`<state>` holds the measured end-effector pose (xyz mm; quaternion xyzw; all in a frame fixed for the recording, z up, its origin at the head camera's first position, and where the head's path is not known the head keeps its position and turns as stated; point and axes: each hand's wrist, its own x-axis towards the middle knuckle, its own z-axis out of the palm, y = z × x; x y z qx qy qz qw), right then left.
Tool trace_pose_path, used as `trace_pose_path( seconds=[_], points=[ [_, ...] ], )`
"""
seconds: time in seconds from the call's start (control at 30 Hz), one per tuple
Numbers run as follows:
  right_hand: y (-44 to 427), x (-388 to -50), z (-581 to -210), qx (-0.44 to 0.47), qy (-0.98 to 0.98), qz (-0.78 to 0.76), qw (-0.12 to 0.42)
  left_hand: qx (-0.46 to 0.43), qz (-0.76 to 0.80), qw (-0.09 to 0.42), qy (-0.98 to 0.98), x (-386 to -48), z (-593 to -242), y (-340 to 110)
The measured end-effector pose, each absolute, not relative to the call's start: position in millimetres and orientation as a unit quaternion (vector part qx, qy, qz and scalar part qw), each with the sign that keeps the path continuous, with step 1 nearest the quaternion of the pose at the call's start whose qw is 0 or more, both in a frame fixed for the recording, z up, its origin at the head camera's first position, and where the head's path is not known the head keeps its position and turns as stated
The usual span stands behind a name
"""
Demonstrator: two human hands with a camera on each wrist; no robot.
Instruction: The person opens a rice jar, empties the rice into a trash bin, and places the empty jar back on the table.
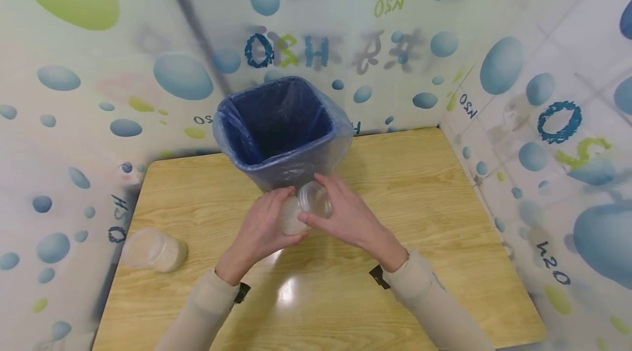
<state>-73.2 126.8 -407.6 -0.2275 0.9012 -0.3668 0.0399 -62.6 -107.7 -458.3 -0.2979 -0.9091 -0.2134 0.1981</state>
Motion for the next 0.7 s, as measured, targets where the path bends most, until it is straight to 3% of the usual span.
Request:
trace_pose_path(
  seconds=[0.33, 0.7],
  points=[
    [128.0, -74.1, -407.5, -0.234, 0.884, -0.402, 0.05, -0.305, -0.206, 0.212, -0.905, -63.4, -458.5, -108.0],
    [133.7, -77.9, -410.4, -0.304, 0.857, -0.414, 0.043, -0.31, -0.219, 0.2, -0.903, -62.3, -458.6, -109.7]
  ],
)
